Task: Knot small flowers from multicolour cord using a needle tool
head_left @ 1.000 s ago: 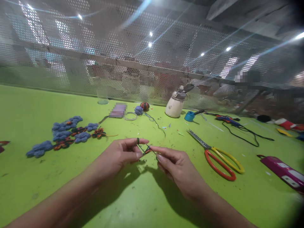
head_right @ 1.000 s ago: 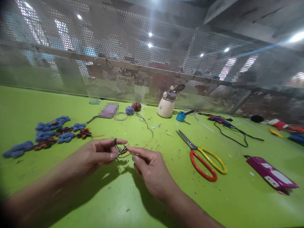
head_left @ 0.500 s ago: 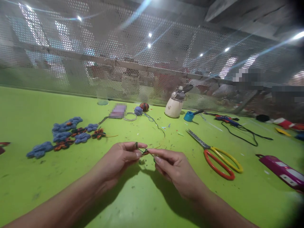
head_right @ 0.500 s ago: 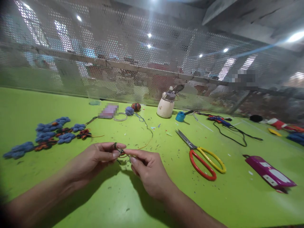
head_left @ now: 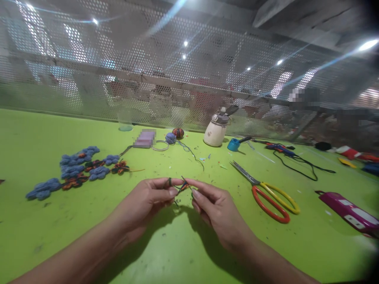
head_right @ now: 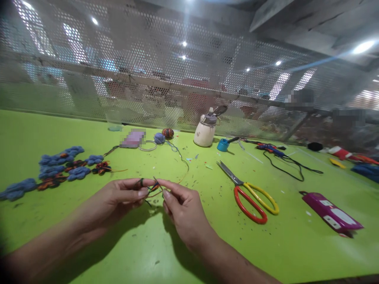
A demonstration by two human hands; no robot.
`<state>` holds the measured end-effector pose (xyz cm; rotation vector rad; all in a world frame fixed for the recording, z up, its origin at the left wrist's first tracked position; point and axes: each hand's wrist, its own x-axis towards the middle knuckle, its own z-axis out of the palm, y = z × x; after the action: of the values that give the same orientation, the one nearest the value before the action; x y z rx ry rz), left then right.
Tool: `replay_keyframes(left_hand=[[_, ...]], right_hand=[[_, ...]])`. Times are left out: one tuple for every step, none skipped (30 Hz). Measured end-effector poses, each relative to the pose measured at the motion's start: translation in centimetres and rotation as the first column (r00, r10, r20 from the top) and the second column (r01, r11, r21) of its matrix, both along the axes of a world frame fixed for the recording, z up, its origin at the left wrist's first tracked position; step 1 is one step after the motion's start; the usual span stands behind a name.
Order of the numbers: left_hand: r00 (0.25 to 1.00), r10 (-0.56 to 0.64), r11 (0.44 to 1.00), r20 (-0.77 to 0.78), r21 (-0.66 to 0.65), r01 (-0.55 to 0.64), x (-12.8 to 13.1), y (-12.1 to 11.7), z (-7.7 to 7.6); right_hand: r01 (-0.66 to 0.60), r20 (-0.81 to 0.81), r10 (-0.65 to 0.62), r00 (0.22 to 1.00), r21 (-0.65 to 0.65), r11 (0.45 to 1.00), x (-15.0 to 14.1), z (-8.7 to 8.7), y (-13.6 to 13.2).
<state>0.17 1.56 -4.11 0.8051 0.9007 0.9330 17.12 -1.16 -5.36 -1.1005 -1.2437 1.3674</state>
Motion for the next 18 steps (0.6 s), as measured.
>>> replay_keyframes(left_hand=[[1.0,-0.001,1.0,-0.008,-0.006,0.001,-0.01,-0.02,-0.02],[1.0,-0.007,1.0,-0.017,-0.007,0.007,-0.02,-0.04,-0.02],[1.0,-0.016,1.0,-0.024,-0.005,0.016,-0.06,-0.06,0.02],[0.999,-0.028,1.0,-0.03,0.001,0.028,-0.11,-0.07,0.1],[0.999,-0.042,0.999,-0.032,0.01,0.043,-0.17,-0.07,0.19],[0.998,-0.053,0.998,-0.029,0.02,0.054,-0.24,-0.05,0.29],[0.998,-0.057,0.998,-0.025,0.028,0.058,-0.31,-0.02,0.38],[0.998,-0.054,0.998,-0.024,0.036,0.055,-0.38,0.03,0.44],[0.998,-0.052,0.998,-0.032,0.043,0.054,-0.43,0.09,0.47],[0.997,-0.054,0.997,-0.05,0.051,0.056,-0.46,0.15,0.45],[0.996,-0.056,0.997,-0.076,0.056,0.06,-0.46,0.2,0.39],[0.993,-0.062,0.996,-0.105,0.065,0.069,-0.44,0.23,0.3],[0.99,-0.063,0.995,-0.13,0.074,0.073,-0.4,0.26,0.17],[0.988,-0.054,0.994,-0.146,0.083,0.067,-0.35,0.27,0.04],[0.987,-0.035,0.995,-0.155,0.088,0.049,-0.29,0.27,-0.08],[0.987,-0.012,0.996,-0.16,0.091,0.027,-0.22,0.27,-0.19],[0.986,0.01,0.995,-0.167,0.095,0.006,-0.16,0.27,-0.26],[0.984,0.028,0.995,-0.176,0.102,-0.01,-0.11,0.27,-0.3]], right_hand=[[0.0,0.011,0.0,1.0,0.005,1.0,0.04,0.04,-0.01],[-0.002,0.022,0.002,1.0,0.009,1.0,0.07,0.07,-0.03],[-0.005,0.031,0.005,0.999,0.011,1.0,0.1,0.1,-0.05],[-0.007,0.042,0.007,0.999,0.01,1.0,0.12,0.13,-0.06],[-0.009,0.052,0.009,0.999,0.008,1.0,0.14,0.15,-0.07],[-0.012,0.061,0.012,0.998,0.007,1.0,0.14,0.17,-0.08],[-0.015,0.072,0.014,0.997,0.01,1.0,0.14,0.19,-0.09],[-0.019,0.085,0.018,0.996,0.015,1.0,0.14,0.2,-0.09],[-0.027,0.099,0.024,0.995,0.022,0.999,0.13,0.21,-0.1],[-0.033,0.113,0.03,0.993,0.032,0.999,0.11,0.21,-0.1],[-0.038,0.128,0.033,0.991,0.043,0.998,0.1,0.21,-0.1],[-0.04,0.144,0.032,0.989,0.053,0.998,0.09,0.19,-0.1],[-0.039,0.159,0.028,0.987,0.063,0.997,0.09,0.15,-0.08],[-0.037,0.17,0.025,0.985,0.067,0.997,0.09,0.11,-0.06],[-0.034,0.174,0.022,0.984,0.066,0.997,0.09,0.06,-0.03],[-0.036,0.174,0.025,0.984,0.061,0.998,0.1,0.01,0.0],[-0.04,0.167,0.031,0.985,0.051,0.998,0.11,-0.02,0.03],[-0.043,0.154,0.037,0.987,0.038,0.998,0.11,-0.04,0.07]])
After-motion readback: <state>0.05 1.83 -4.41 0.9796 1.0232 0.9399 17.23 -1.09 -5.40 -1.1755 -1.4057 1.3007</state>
